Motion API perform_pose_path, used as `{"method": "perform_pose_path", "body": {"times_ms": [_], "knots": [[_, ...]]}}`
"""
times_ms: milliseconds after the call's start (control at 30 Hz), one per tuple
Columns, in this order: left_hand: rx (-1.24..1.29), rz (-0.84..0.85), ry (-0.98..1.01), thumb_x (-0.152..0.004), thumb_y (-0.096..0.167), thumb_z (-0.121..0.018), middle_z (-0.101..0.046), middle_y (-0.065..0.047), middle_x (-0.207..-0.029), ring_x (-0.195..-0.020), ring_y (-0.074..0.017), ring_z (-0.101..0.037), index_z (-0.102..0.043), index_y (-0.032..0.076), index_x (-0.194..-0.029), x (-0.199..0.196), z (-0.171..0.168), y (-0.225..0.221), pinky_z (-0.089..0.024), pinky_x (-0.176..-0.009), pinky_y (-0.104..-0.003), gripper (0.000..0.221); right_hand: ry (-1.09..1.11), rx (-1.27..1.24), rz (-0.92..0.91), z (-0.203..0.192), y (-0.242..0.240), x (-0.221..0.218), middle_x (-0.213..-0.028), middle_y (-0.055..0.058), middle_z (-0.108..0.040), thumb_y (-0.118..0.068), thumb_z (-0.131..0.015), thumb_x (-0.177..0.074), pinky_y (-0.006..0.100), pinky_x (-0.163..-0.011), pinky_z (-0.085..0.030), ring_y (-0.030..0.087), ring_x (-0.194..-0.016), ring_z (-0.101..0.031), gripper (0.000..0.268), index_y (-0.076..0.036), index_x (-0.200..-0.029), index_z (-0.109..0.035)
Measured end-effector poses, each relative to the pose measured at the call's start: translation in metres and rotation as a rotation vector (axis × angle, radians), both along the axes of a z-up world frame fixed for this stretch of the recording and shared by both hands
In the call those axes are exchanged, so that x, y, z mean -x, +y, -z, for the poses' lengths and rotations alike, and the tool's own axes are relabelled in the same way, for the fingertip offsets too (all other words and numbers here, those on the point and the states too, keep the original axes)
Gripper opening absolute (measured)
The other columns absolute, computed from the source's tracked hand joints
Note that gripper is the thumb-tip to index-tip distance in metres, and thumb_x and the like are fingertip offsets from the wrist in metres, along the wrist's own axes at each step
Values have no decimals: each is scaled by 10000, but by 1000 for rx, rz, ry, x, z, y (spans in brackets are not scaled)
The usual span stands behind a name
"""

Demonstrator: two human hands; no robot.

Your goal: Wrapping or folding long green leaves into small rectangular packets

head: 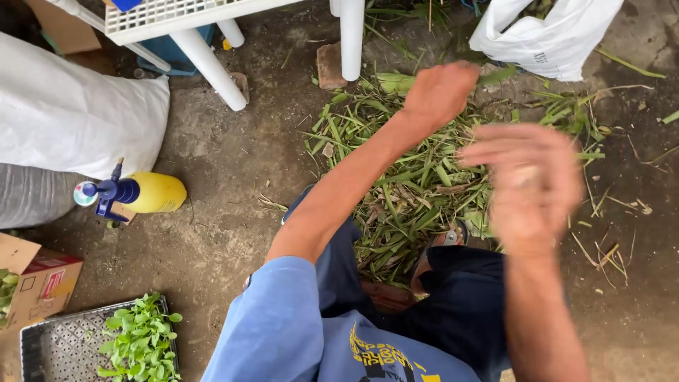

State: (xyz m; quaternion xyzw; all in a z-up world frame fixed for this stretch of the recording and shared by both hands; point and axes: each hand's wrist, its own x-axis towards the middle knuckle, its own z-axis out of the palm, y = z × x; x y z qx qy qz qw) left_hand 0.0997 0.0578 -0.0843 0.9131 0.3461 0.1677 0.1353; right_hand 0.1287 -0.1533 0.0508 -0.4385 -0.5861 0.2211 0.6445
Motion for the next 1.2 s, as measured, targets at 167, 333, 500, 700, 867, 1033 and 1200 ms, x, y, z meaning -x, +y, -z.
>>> {"method": "perform_pose_path", "body": {"times_ms": [167,333,500,700,867,1033,1200], "knots": [[-281,273,358,-883,-18,-734,-696,-119,-886,-636,-179,-691,-692,4,-1155,-13,53,-20,-598,-461,-339,276,1185,605,-885,23,10,109,-1375,320,-558,-500,-680,-895,607,-1023,-522,461,-1224,-593,804,23,-1451,-428],[164,233,-66,-919,77,-737,-638,-88,-738,-536,-92,-596,-716,6,-1041,0,72,-16,-526,-412,-292,143,-44,106,-33,2,15,80,-1378,275,-491,-360,-407,-994,505,-1238,-307,358,-1300,-525,628,28,-1488,-381],[1006,-200,-946,-941,301,-730,-478,4,-468,-392,-42,-394,-798,76,-837,37,-36,-36,-375,-376,-233,257,-151,-150,401,10,21,-44,-932,223,-654,-33,-496,-1103,341,-639,-587,226,-705,-644,201,111,-1226,-564],[1379,-152,-1279,-996,151,-719,-736,-119,-865,-446,-11,-439,-686,-22,-1148,59,-55,-43,-376,-334,-171,232,-113,214,434,50,8,-86,-879,170,-628,74,-581,-1046,319,-651,-525,216,-702,-607,197,91,-1242,-584],[1538,-114,-1373,-982,156,-741,-727,-119,-874,-460,-17,-431,-704,-1,-1110,56,-48,-49,-360,-338,-159,205,40,288,242,55,15,-54,-1127,207,-665,4,-740,-914,353,-767,-596,256,-935,-687,512,0,-1392,-558],[1589,-118,-1314,-968,140,-752,-726,-128,-866,-461,-23,-468,-719,-4,-1099,50,-51,-71,-384,-331,-170,198,78,-95,178,57,22,-38,-1103,216,-711,37,-713,-920,291,-733,-634,215,-917,-735,128,28,-1044,-740],[1651,-117,-1415,-936,100,-775,-705,-115,-807,-452,-12,-416,-713,-26,-1038,44,-55,-88,-351,-328,-148,173,-40,-286,92,43,26,-38,-1137,256,-693,43,-690,-928,452,-871,-612,327,-996,-723,137,20,-1053,-739]]}}
